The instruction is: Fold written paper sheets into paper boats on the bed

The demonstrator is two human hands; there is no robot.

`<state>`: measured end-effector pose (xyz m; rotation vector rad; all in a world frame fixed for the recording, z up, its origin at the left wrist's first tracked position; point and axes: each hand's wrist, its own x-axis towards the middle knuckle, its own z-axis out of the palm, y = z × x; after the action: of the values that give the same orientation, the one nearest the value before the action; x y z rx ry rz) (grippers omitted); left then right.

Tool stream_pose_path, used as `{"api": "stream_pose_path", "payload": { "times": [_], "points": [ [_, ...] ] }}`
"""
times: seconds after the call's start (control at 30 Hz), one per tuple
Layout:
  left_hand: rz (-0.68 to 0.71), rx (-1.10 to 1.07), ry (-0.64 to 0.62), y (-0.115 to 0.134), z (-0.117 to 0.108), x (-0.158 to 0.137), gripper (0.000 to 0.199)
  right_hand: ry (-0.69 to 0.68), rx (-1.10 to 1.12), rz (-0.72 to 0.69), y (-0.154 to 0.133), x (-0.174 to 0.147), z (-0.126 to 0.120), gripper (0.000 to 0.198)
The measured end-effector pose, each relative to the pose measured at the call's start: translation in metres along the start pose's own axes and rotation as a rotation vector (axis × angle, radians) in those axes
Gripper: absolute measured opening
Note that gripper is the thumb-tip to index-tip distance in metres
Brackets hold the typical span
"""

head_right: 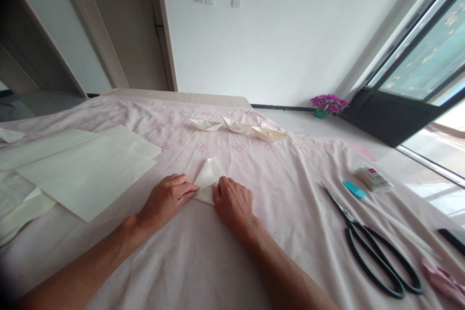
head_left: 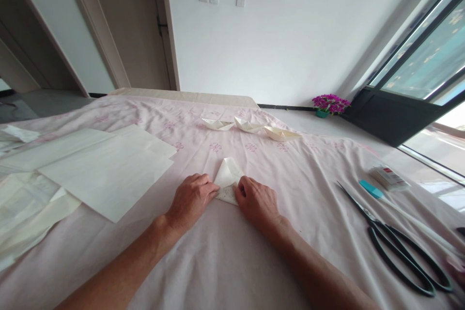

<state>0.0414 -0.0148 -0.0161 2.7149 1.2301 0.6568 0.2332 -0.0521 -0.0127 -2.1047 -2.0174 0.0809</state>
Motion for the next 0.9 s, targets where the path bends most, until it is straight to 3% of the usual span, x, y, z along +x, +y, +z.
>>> {"api": "stream_pose_path", "payload": {
  "times": [0.17,0.33,0.67,0.9],
  "points": [
    [0.079,-0.030,0.010,-0.003,0.004,0.002,0.010,0.027,0.011,0.005,0.001,-0.001,0.001,0.017],
    [0.235,-0.116,-0.035,-0.015,0.020,0.003,0.039,0.047,0.064,0.010,0.003,-0.002,0.001,0.016],
    [0.249,-0.066,-0.171,-0.014,0.021,-0.001,0.055,0.061,0.173,0.041,0.008,-0.001,0.003,0.028],
    [0.263,-0.011,-0.174,-0.009,0.018,-0.002,0.059,0.024,0.176,-0.036,0.011,-0.003,-0.004,0.014]
  ]
}}
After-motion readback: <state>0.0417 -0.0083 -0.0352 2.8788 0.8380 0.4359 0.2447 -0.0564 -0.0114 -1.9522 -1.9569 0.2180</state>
